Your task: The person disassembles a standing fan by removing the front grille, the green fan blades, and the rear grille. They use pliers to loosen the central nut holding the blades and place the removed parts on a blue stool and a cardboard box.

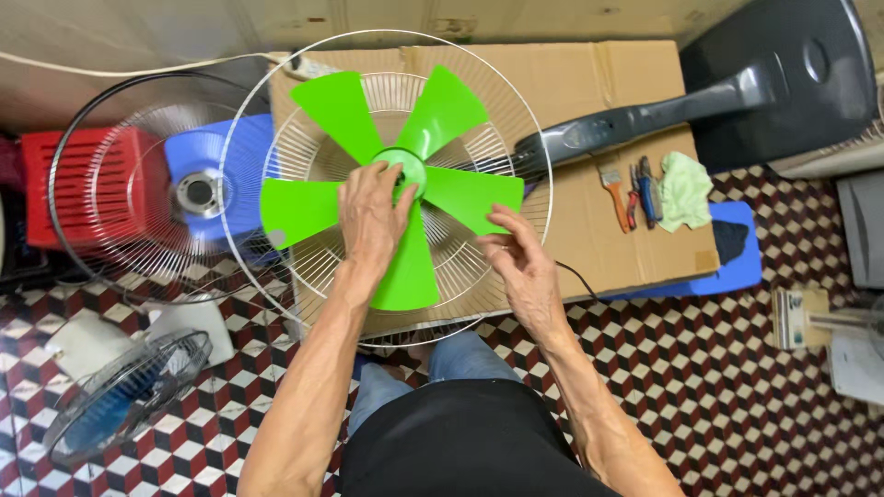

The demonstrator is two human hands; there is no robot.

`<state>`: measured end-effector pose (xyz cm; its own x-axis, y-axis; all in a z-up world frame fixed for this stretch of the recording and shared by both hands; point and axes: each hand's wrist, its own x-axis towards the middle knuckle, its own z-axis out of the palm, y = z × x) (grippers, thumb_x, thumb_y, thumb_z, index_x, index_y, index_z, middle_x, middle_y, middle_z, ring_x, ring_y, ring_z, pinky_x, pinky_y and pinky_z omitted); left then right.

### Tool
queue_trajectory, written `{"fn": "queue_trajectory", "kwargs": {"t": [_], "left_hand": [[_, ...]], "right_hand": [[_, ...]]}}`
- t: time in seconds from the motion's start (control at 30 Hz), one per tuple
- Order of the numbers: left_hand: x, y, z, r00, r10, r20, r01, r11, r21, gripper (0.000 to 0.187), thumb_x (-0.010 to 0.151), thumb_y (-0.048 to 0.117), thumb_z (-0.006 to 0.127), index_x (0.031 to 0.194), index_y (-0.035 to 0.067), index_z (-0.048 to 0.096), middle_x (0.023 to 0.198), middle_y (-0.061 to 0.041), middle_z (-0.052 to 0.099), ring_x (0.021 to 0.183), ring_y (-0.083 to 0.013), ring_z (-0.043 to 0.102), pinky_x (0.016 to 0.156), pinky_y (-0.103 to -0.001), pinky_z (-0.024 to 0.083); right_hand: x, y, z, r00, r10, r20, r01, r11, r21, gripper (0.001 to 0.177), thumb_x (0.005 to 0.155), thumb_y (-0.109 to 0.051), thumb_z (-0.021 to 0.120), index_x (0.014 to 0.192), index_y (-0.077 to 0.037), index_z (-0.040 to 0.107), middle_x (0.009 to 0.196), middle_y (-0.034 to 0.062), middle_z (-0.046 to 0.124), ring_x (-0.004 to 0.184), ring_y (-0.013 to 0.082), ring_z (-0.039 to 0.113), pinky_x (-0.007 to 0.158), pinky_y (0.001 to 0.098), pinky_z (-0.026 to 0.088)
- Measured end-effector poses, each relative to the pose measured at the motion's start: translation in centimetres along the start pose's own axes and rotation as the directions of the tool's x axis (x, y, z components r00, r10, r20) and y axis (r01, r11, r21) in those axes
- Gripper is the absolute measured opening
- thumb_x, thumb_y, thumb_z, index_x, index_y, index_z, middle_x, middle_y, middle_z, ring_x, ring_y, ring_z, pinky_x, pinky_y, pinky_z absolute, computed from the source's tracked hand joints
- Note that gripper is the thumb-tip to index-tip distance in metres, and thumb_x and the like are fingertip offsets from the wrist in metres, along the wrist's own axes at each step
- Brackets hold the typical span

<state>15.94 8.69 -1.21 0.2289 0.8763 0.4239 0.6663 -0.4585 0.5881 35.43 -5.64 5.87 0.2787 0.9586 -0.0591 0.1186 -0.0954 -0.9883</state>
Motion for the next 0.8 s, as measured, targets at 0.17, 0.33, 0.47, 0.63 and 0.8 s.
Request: {"fn": "queue_trajectory", "kwargs": {"t": [0.17, 0.33, 0.47, 0.63, 0.8], "left_hand": [[0.6, -0.5, 2.5, 0.991, -0.101, 0.086, 0.093, 0.992, 0.086, 0.025, 0.09, 0.021, 0.082, 0.108, 0.007, 0.075, 0.109, -0.012, 0.069, 0.105, -0.0292, 0.059, 0.089, -0.045, 0.042], [0.6, 0.4, 2.5, 0.988, -0.152, -0.001, 0.151, 0.981, 0.118, 0.029, 0.093, 0.017, 0.082, 0.115, 0.002, 0.071, 0.111, -0.013, 0.067, 0.108, -0.0307, 0.059, 0.094, -0.045, 0.044], [0.5, 1.8, 3.2, 0.969, -0.245, -0.037, 0.247, 0.957, 0.154, 0.022, 0.097, 0.013, 0.08, 0.113, 0.002, 0.072, 0.122, -0.018, 0.062, 0.117, -0.0342, 0.059, 0.102, -0.045, 0.048], [-0.6, 1.6, 4.3, 0.934, -0.351, -0.062, 0.356, 0.913, 0.201, 0.022, 0.104, 0.016, 0.08, 0.11, -0.002, 0.07, 0.134, -0.023, 0.054, 0.127, -0.0367, 0.057, 0.11, -0.046, 0.05], [-1.5, 1.6, 4.9, 0.946, -0.315, -0.08, 0.323, 0.884, 0.338, 0.018, 0.109, 0.015, 0.08, 0.109, -0.001, 0.072, 0.143, -0.023, 0.053, 0.136, -0.0367, 0.052, 0.115, -0.046, 0.045]], "right_hand": [[0.8, 5.1, -11.0, 0.878, 0.105, -0.468, -0.148, 0.987, -0.056, 0.028, 0.102, -0.012, 0.056, 0.124, 0.003, 0.065, 0.119, 0.0096, 0.071, 0.095, 0.017, 0.071, 0.083, 0.0291, 0.056], [7.2, 18.3, -24.1, 0.769, 0.214, -0.602, -0.427, 0.873, -0.236, 0.028, 0.099, -0.017, 0.061, 0.118, 0.002, 0.068, 0.109, 0.0167, 0.072, 0.093, 0.0245, 0.072, 0.083, 0.0358, 0.055], [12.7, 26.0, -31.3, 0.814, -0.038, -0.58, -0.454, 0.581, -0.676, 0.03, 0.097, -0.022, 0.069, 0.116, 0.0, 0.072, 0.105, 0.0235, 0.071, 0.099, 0.0395, 0.067, 0.088, 0.0485, 0.052], [17.5, 28.7, -35.9, 0.855, -0.127, -0.503, -0.414, 0.418, -0.809, 0.039, 0.084, -0.024, 0.076, 0.111, 0.004, 0.071, 0.105, 0.0278, 0.068, 0.1, 0.0462, 0.063, 0.086, 0.0539, 0.049], [20.0, 28.6, -38.0, 0.86, 0.251, -0.444, -0.51, 0.412, -0.755, 0.027, 0.096, -0.025, 0.069, 0.105, 0.0, 0.073, 0.107, 0.0292, 0.068, 0.1, 0.0477, 0.063, 0.087, 0.0549, 0.05]]}}
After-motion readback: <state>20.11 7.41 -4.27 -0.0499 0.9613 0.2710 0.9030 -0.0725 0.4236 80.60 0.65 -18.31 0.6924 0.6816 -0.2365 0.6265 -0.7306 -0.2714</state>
